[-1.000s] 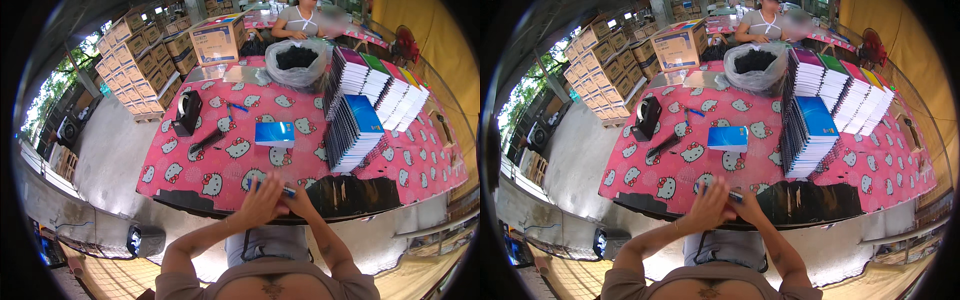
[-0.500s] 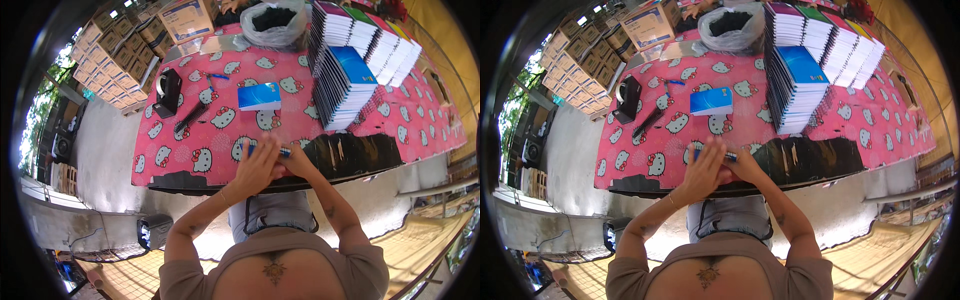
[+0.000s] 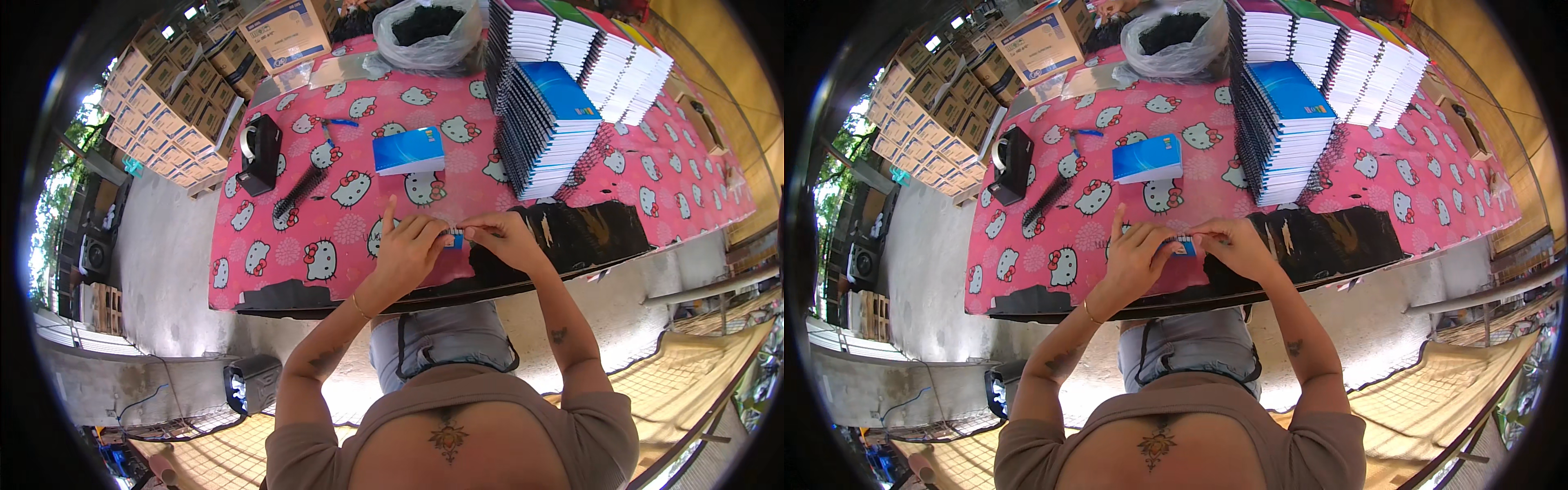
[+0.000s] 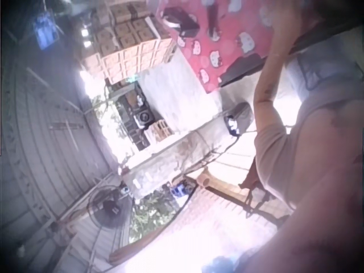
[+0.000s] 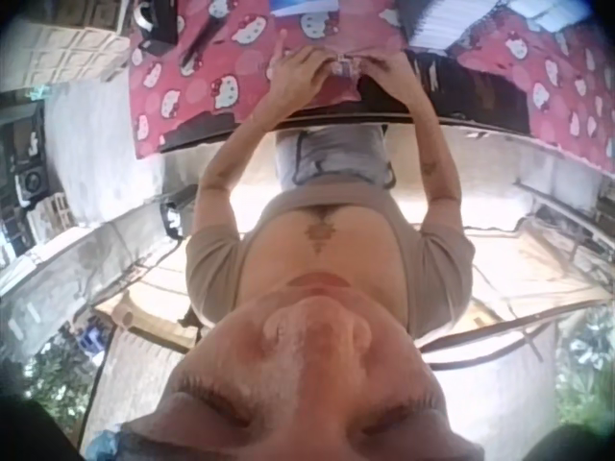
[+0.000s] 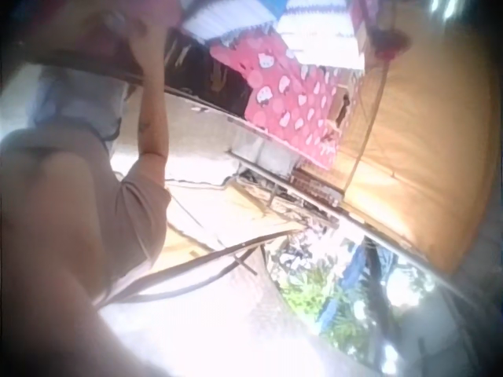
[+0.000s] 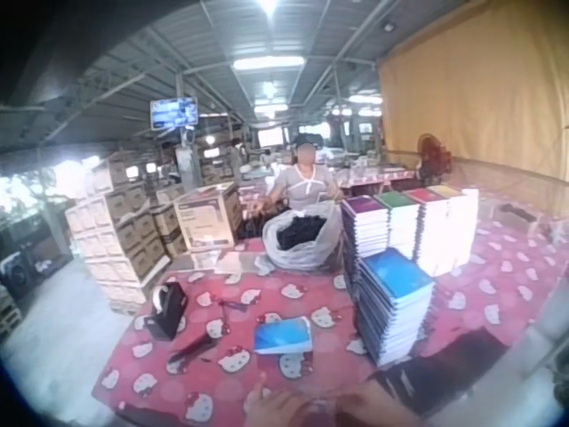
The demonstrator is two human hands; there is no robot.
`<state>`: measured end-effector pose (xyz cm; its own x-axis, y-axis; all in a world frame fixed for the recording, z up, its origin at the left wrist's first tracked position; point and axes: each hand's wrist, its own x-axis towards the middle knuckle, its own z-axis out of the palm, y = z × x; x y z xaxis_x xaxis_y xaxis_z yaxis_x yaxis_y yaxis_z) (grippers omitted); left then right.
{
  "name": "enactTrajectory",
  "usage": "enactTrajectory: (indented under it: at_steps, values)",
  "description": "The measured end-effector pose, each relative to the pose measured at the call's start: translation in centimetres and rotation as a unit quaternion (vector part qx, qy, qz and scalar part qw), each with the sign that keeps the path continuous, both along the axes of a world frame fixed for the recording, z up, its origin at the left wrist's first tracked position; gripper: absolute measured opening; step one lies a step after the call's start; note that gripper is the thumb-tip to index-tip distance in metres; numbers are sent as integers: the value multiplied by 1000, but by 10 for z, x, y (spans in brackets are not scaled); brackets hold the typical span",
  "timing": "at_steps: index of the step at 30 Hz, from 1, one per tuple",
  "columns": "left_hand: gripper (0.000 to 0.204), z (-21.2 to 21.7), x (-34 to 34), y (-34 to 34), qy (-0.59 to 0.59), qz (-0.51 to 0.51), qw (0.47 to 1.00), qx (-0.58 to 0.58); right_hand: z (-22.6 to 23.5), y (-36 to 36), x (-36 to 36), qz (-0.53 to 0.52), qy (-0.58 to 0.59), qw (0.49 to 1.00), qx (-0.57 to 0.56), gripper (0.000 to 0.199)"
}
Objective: The person places a printed notepad into a plastic sleeve, seals the adhesive flap, and places it onto a stack.
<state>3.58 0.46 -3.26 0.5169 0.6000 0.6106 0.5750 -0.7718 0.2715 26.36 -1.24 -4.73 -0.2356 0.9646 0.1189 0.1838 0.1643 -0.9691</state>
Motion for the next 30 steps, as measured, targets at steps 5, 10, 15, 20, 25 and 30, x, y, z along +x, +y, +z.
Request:
enactTrajectory:
  at_steps: [5,10,15,20,25,30]
  values:
    - [22,-1,-5,1,10,-15,1000,-22,8,7,4,46,-45,996,70,15]
    - [22,5,-8,0,18,-40,998,-35,10,6,-2,37,-55,987,143,14]
    - [19,12,-6,-15,48,-32,998,-20,13,-2,-21,-65,-110,969,210,14]
    - [19,36,-5,-14,-24,26,992,-117,32,-18,-28,-165,-84,963,193,30]
    - [22,105,30,-7,-221,-81,965,-119,70,-39,-17,-161,69,953,246,60]
    - [21,180,83,32,-298,-140,936,-124,128,-31,35,-185,151,938,251,70]
